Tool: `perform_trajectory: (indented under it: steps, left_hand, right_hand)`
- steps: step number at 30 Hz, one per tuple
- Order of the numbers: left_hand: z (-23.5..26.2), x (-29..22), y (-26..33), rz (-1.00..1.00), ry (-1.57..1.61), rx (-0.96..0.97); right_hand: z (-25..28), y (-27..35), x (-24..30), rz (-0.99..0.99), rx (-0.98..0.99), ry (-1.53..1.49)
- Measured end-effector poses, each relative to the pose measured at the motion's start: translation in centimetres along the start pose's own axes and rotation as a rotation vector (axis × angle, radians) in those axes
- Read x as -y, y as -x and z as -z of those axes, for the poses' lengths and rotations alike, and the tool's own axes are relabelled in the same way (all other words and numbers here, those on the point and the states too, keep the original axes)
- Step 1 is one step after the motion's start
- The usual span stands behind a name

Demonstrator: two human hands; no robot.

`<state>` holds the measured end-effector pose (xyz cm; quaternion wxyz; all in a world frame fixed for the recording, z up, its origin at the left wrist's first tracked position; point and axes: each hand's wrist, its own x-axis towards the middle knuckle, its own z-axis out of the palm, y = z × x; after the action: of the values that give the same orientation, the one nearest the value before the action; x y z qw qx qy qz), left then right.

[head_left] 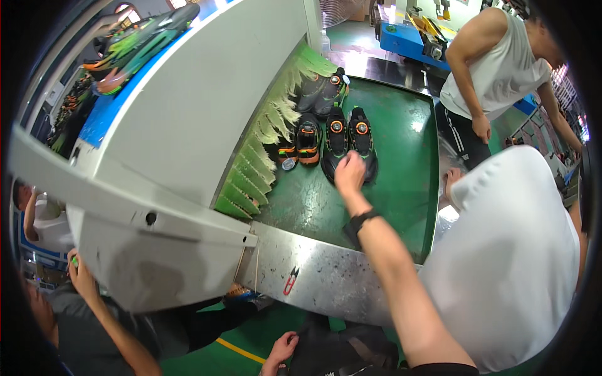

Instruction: Inspecting and organizing finished shoes on a production line.

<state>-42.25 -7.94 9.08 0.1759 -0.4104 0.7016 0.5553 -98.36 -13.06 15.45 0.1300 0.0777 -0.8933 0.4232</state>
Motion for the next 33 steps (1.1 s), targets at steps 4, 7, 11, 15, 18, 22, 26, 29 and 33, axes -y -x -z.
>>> perform_trajectory:
  steps: [4, 7, 11, 15, 18, 22, 26, 29, 33]
  left_hand:
    - [1.7, 2.5, 0.9, 0.246, 0.281, -0.055]
    - [2.4, 4.7, 2.6, 0.372, 0.249, -0.031]
    - [3.2, 6.2, 3.7, 0.496, 0.183, 0.032]
    - [3.6, 6.3, 2.3, 0.437, 0.186, -0.003]
    - [3.9, 5.8, 0.8, 0.377, 0.146, -0.007]
    - [5.4, 4.3, -0.7, 0.385, 0.238, -0.035]
    - [7.1, 2.2, -2.5, 0.115, 0.236, -0.106]
    - [8.0, 0.1, -4.2, -0.103, 0.153, -0.099]
    - [8.8, -4.9, -5.7, -0.199, 0.300, -0.041]
  right_hand:
    - [-2.3, -14.4, -0.7, 0.068, 0.147, 0.333]
    - [-5.3, -18.5, -1.2, -0.174, 0.398, 0.495]
    - [-8.1, -19.2, -1.9, -0.302, 0.610, 0.619]
    - [-8.3, -20.9, -2.0, -0.366, 0.729, 0.615]
    - [-7.0, -19.8, -2.0, -0.290, 0.693, 0.542]
    - [-2.3, -14.1, -1.3, -0.151, 0.789, 0.559]
    - [3.5, -8.6, 2.3, -0.030, 0.941, 0.703]
    - [7.5, -4.4, 3.8, 0.278, 0.852, 0.697]
    - [12.4, 6.4, 4.1, 0.681, 0.580, 0.756]
